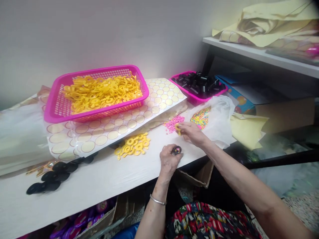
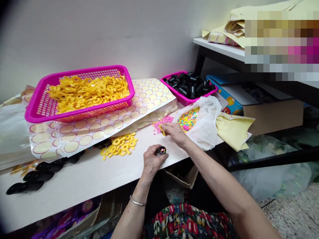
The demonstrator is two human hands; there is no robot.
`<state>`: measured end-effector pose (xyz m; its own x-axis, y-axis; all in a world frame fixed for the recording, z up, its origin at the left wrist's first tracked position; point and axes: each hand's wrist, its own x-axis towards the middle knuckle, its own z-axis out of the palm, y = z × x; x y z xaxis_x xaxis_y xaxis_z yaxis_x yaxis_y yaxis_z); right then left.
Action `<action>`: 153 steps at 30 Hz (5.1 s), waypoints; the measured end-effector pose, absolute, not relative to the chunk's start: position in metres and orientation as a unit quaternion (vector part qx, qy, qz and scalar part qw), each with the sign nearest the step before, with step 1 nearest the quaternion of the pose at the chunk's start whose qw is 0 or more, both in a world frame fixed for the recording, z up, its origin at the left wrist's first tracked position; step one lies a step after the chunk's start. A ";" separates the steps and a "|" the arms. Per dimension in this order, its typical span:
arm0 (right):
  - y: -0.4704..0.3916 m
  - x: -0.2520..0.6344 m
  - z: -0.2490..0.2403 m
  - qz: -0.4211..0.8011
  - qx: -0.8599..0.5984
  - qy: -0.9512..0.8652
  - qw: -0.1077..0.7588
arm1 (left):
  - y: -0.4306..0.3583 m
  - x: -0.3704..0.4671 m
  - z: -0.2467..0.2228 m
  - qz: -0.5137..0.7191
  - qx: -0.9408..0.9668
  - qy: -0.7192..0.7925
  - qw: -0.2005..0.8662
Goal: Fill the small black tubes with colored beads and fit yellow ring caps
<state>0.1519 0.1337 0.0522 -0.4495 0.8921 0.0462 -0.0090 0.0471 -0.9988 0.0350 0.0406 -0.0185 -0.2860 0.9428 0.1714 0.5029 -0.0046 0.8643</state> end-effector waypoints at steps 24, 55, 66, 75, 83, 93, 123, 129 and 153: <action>0.024 0.193 0.049 0.480 -0.355 -0.757 0.267 | -0.008 0.058 0.037 0.570 0.206 0.562 0.563; 0.077 0.157 0.037 0.244 -0.407 -0.865 0.161 | 0.036 0.036 0.012 0.554 0.341 0.617 0.443; 0.067 0.163 0.032 0.372 -0.393 -0.788 0.293 | 0.036 0.037 0.009 0.545 0.394 0.635 0.381; 0.054 0.166 0.024 0.257 -0.438 -0.802 0.314 | 0.036 0.035 0.011 0.526 0.432 0.636 0.363; 0.050 0.157 0.025 0.036 -0.416 -0.892 0.174 | 0.041 0.034 0.012 0.535 0.365 0.622 0.441; 0.038 0.163 -0.008 0.017 -0.423 -0.881 0.210 | 0.037 0.042 0.003 0.536 0.345 0.627 0.447; 0.051 0.152 0.024 0.489 -0.487 -0.624 0.367 | 0.048 0.026 0.009 0.466 0.335 0.556 0.600; 0.048 0.150 0.021 0.478 -0.504 -0.607 0.384 | 0.049 0.033 0.007 0.486 0.331 0.580 0.563; -0.027 0.231 0.027 0.760 -0.272 -0.403 0.431 | -0.033 0.064 0.039 0.504 0.632 0.457 0.371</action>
<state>0.2309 -0.0274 0.0270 -0.4798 0.8749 -0.0658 -0.4354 -0.3026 -0.8478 0.0640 -0.0334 0.0392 0.0745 0.9520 0.2969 0.2044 -0.3060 0.9298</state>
